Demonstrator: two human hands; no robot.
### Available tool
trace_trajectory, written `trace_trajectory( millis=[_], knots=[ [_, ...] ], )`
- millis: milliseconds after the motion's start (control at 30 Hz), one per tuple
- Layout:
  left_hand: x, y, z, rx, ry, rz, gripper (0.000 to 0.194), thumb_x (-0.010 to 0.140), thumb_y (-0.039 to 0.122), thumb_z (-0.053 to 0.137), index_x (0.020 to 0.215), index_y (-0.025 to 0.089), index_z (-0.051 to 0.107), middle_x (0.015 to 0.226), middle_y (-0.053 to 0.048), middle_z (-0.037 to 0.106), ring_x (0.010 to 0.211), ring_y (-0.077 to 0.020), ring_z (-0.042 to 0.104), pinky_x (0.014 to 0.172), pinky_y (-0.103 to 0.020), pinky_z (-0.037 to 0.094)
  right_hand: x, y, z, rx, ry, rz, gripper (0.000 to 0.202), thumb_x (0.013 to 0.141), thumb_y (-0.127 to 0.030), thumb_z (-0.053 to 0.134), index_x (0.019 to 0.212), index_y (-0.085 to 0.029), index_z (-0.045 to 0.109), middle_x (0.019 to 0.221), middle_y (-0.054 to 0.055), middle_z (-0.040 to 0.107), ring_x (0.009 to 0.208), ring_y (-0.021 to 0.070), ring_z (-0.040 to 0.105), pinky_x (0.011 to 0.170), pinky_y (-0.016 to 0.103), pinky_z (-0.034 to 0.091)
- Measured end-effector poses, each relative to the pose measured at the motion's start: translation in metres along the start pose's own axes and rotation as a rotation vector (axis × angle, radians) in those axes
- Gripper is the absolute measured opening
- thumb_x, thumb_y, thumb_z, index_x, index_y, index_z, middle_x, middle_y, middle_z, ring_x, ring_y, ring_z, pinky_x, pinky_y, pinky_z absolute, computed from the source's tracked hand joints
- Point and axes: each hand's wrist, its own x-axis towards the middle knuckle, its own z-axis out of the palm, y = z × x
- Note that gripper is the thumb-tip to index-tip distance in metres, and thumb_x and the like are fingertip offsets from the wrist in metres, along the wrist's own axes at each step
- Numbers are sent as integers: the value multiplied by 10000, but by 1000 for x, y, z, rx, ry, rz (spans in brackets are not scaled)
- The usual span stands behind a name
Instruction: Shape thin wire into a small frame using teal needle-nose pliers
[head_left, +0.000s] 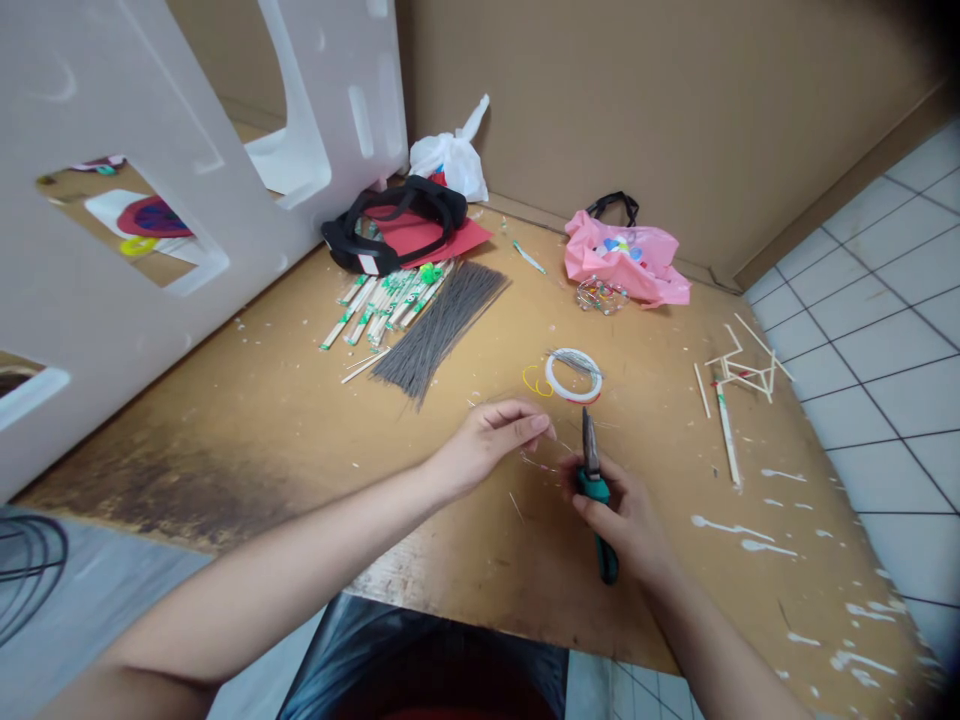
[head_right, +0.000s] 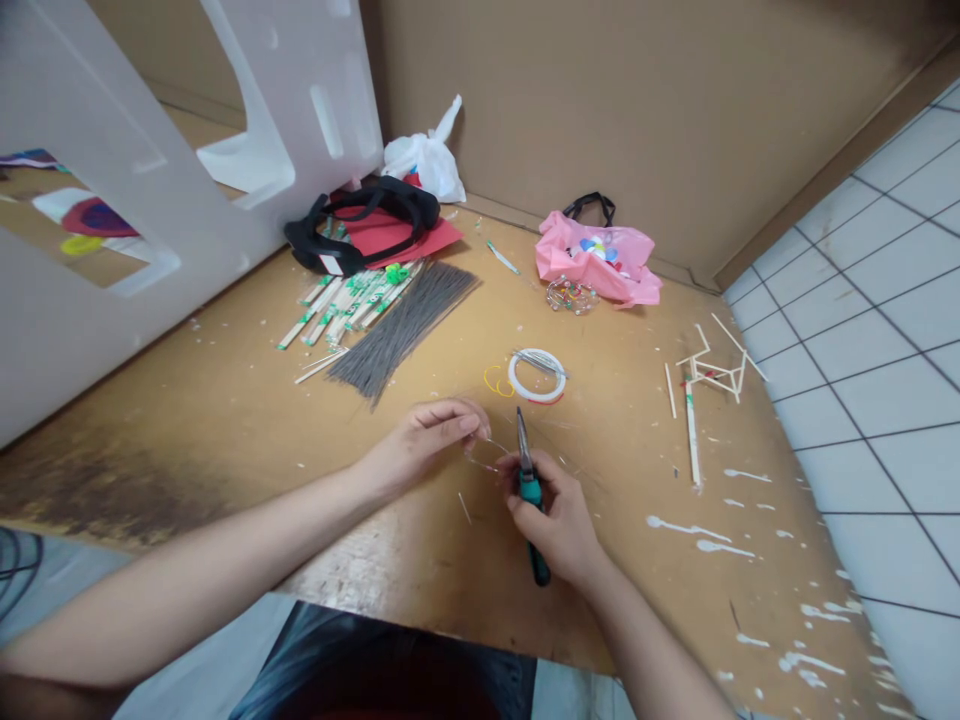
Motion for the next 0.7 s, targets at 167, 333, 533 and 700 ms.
trace_trajectory(
  millis=[167, 333, 533, 700],
  knots=[
    [2, 6, -3, -89, -22, 36, 214, 782, 332, 653, 693, 138, 667, 752, -36, 618, 642, -94, 484, 624, -244, 358, 4, 9, -11, 12, 126, -29, 277, 717, -252, 588, 989, -208, 616, 801, 23, 628, 737, 168, 593, 640, 285, 477],
    [4, 8, -4, -181, -9, 20, 246, 736, 336, 676, 609, 136, 611, 682, -28, 580, 616, -93, 466, 579, -234, 340, 5, 19, -8, -51, 227, -177, 250, 754, -242, 570, 1004, -227, 583, 854, 32, 626, 809, 176, 602, 727, 323, 497],
    [4, 12, -2, -228, -3, 19, 250, 711, 331, 687, 586, 137, 589, 636, -20, 556, 580, -91, 459, 556, -240, 328, -4, 33, -8, -67, 192, -221, 314, 838, -262, 522, 1152, -247, 517, 1031, 62, 635, 1010, 205, 591, 887, 387, 463],
    [4, 11, -3, -218, -29, 42, 243, 747, 325, 659, 611, 137, 584, 634, -14, 549, 574, -87, 456, 557, -238, 331, -20, 38, -10, -175, 153, -198, 402, 838, -244, 500, 1235, -220, 445, 1157, 105, 606, 1096, 226, 568, 940, 427, 441]
  ],
)
